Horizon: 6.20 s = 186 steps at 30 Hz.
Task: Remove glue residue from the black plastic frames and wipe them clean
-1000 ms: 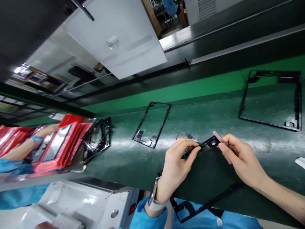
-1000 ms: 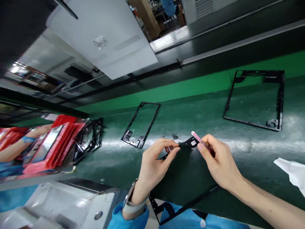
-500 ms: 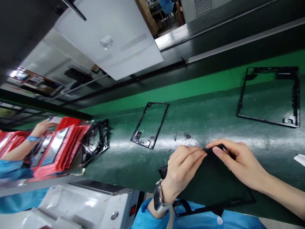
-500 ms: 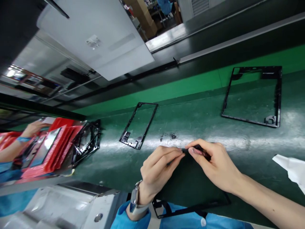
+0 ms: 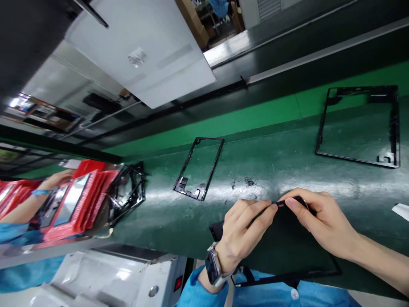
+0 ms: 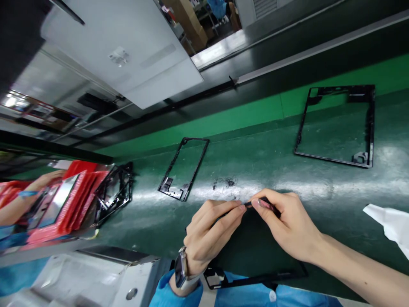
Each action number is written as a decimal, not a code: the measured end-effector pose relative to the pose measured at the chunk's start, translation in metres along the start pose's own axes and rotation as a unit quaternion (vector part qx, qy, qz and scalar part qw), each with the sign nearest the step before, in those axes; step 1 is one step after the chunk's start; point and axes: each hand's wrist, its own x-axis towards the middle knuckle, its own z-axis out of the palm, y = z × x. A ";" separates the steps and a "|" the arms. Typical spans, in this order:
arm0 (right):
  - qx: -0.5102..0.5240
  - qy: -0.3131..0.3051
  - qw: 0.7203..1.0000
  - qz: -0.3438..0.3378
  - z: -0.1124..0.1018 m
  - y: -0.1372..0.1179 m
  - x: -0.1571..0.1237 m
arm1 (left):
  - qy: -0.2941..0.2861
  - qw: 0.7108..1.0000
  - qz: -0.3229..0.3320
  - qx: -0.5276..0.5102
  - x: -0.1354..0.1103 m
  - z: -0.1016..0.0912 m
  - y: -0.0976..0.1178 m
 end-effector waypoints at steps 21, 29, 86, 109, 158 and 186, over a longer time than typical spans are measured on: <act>0.061 -0.022 0.998 -0.012 0.001 0.002 -0.004 | 0.059 0.998 0.029 0.009 -0.002 0.006 0.003; 0.064 -0.020 0.998 -0.004 0.001 0.003 -0.004 | 0.001 0.999 0.040 0.020 -0.006 -0.004 0.002; -0.013 0.054 0.996 0.075 0.003 0.006 0.002 | -0.014 0.993 -0.032 0.114 0.026 0.027 0.004; 0.033 0.043 0.995 0.080 0.002 0.004 0.000 | -0.029 0.983 -0.148 -0.105 0.020 0.007 -0.004; 0.008 0.050 0.991 -0.126 0.003 -0.006 -0.009 | 0.020 0.998 0.047 0.023 0.005 -0.009 0.005; -0.020 0.081 0.992 -0.096 0.004 -0.005 -0.007 | 0.072 0.996 -0.022 -0.054 0.009 0.001 0.005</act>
